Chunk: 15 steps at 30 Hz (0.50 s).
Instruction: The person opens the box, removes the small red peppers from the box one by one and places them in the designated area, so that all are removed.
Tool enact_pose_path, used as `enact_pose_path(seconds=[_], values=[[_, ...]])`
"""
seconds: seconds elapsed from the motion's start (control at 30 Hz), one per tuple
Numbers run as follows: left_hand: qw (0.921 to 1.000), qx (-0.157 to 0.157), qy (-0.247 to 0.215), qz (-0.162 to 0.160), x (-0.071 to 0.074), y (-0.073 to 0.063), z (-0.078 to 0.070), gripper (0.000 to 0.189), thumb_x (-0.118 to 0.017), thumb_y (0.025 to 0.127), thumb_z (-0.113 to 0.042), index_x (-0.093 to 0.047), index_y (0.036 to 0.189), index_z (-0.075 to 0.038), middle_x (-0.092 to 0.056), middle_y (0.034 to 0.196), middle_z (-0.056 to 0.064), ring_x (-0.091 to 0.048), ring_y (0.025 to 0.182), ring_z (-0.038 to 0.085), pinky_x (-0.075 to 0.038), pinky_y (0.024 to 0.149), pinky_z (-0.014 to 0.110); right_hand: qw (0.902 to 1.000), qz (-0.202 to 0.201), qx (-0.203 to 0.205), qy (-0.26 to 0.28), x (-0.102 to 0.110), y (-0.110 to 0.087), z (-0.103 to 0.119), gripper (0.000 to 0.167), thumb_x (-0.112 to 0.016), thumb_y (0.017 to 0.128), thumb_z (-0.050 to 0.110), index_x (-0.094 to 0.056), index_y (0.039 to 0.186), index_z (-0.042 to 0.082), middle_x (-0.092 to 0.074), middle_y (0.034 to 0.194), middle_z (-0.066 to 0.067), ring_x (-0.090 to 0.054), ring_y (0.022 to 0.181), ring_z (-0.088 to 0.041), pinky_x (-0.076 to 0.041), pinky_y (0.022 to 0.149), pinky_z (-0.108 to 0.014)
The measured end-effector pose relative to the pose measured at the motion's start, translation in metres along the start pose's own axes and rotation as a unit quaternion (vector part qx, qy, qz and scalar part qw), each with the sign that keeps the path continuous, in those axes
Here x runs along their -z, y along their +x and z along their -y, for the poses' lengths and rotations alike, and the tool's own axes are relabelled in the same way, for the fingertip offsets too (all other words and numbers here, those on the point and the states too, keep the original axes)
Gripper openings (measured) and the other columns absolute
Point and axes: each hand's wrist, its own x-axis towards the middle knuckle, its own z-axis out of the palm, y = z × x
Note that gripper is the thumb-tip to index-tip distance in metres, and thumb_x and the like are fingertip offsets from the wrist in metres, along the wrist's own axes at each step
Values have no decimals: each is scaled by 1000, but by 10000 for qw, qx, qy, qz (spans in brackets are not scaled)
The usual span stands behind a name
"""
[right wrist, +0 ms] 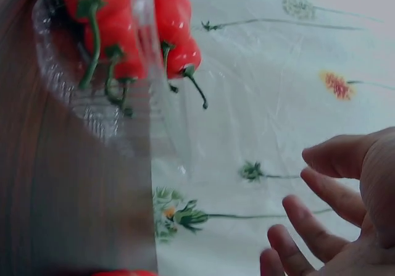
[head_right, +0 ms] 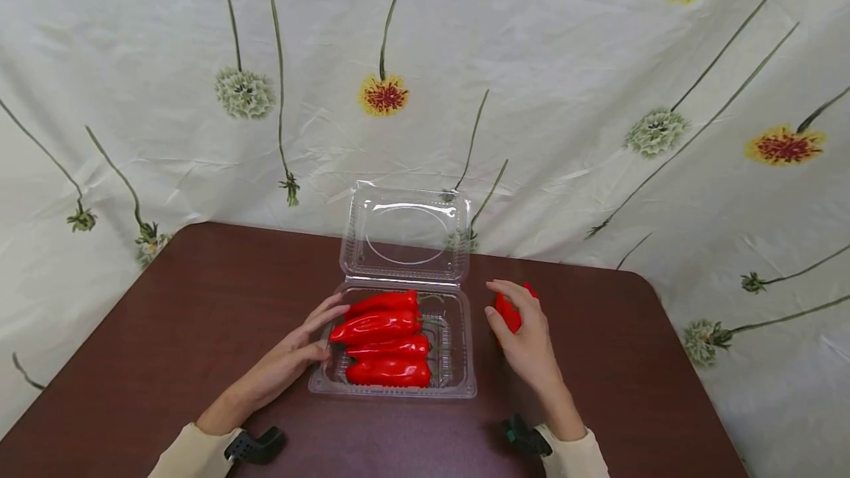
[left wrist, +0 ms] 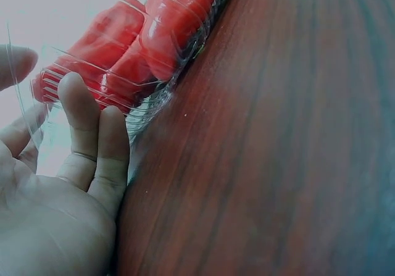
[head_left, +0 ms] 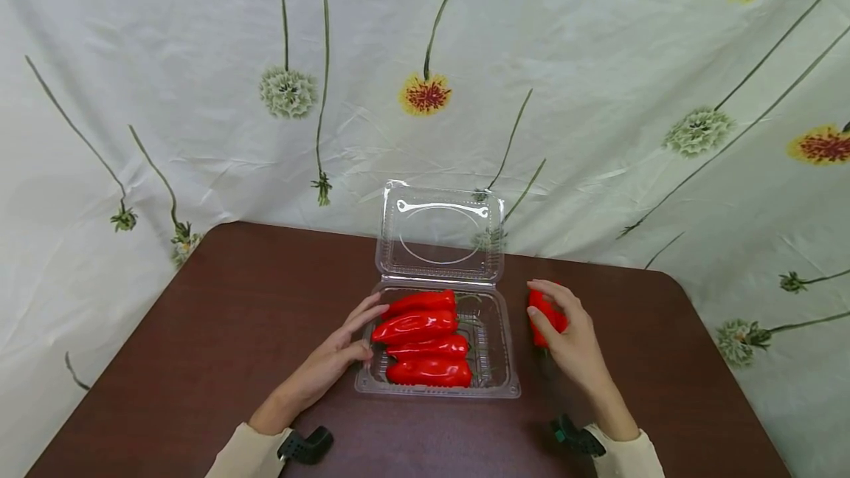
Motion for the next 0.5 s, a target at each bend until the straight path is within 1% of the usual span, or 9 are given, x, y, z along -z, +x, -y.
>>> enact_pose_path(seconds=[0.07,0.1,0.2,0.23,0.27,0.37,0.43,0.5], values=[[10000,0,8,-3,0,0,0,68,-50,93,1,-32,157,-15,-5,168,-3,-15,141,31,-50,86,23,9996,189,204,94,-1,1,4,37,-65,95,6,-63,132,11,-58,139,-8,-52,115,-9,-46,94,-20],[10000,-1,8,-10,0,-1,0,68,-50,92,1,-33,156,-15,-5,168,-3,-18,139,32,-50,85,23,9990,296,298,147,-2,2,6,37,-65,95,6,-64,131,11,-58,138,-8,-52,115,-10,-47,94,-21],[10000,-6,22,-17,1,-1,-1,69,-50,92,1,-33,156,-16,-5,168,-4,-20,138,31,-50,84,23,9960,677,535,230,-5,4,13,37,-65,94,3,-64,130,11,-59,136,-7,-55,116,-13,-51,95,-30],[10000,-19,18,-18,1,-1,-1,69,-50,92,1,-33,156,-15,-4,168,-3,-21,138,31,-51,82,23,9946,808,600,263,-6,5,14,37,-66,94,3,-64,130,10,-60,135,-7,-56,115,-15,-52,93,-31],[10000,-17,9,-17,1,-2,0,69,-50,92,1,-33,156,-16,-5,168,-4,-23,137,33,-51,81,23,9933,926,643,260,-7,6,17,36,-66,93,3,-65,129,11,-60,134,-5,-56,115,-15,-53,93,-33],[10000,-12,43,-12,0,-2,0,68,-50,92,0,-33,156,-16,-5,168,-4,-18,140,31,-50,83,23,9885,1236,826,279,-11,9,22,34,-68,93,5,-66,126,13,-62,132,-4,-58,118,-18,-52,93,-37],[9999,-14,100,-11,0,-2,-1,68,-50,92,0,-33,156,-16,-5,168,-4,-15,142,32,-48,88,23,9858,1357,956,250,-14,10,25,33,-69,93,7,-68,125,17,-64,130,-2,-59,120,-19,-51,96,-36],[9999,-3,167,-22,0,-2,-2,68,-50,93,-1,-33,157,-16,-5,168,-4,-12,144,31,-46,92,23,9827,1479,1089,233,-18,13,29,34,-70,92,10,-67,124,19,-64,129,0,-58,121,-19,-50,97,-39]])
